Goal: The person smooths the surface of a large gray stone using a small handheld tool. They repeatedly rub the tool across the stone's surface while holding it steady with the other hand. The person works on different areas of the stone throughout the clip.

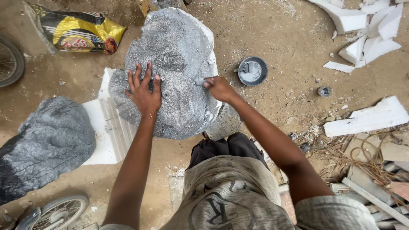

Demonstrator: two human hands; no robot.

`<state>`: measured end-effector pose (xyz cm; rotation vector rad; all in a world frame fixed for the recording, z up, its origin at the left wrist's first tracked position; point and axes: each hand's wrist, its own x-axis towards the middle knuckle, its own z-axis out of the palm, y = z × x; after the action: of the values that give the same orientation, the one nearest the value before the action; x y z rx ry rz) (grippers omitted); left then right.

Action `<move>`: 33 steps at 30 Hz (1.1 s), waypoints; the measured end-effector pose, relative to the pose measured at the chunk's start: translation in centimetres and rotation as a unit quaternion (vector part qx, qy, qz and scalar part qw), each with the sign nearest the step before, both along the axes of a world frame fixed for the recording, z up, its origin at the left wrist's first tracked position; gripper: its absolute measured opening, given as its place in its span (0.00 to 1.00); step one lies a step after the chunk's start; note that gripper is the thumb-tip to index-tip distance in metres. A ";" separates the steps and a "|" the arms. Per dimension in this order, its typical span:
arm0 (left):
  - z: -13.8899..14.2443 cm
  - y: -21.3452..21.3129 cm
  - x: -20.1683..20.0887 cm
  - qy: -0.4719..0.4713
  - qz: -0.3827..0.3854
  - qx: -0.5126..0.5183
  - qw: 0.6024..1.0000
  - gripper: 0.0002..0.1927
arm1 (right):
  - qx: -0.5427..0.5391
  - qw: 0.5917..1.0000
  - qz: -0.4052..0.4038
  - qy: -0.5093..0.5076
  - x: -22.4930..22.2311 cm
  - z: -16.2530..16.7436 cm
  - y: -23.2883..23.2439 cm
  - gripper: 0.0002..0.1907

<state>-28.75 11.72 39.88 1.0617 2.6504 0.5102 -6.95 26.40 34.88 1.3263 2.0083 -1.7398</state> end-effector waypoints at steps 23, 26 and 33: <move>-0.8 -2.4 -1.5 -0.003 -0.014 0.035 0.999 0.29 | 0.110 0.983 -0.125 -0.072 0.3 -5.5 7.2 0.16; -1.0 -3.2 -1.9 0.017 -0.031 0.050 0.998 0.30 | 0.207 0.972 -0.108 0.032 -2.9 -8.1 7.3 0.16; -0.8 -3.4 -1.8 -0.001 -0.015 0.039 0.999 0.31 | 0.179 0.976 0.126 -0.013 -1.1 -6.0 1.5 0.14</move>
<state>-30.57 8.30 39.10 1.1204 2.6273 0.6137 -8.05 27.89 28.91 1.1089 2.4333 -1.2896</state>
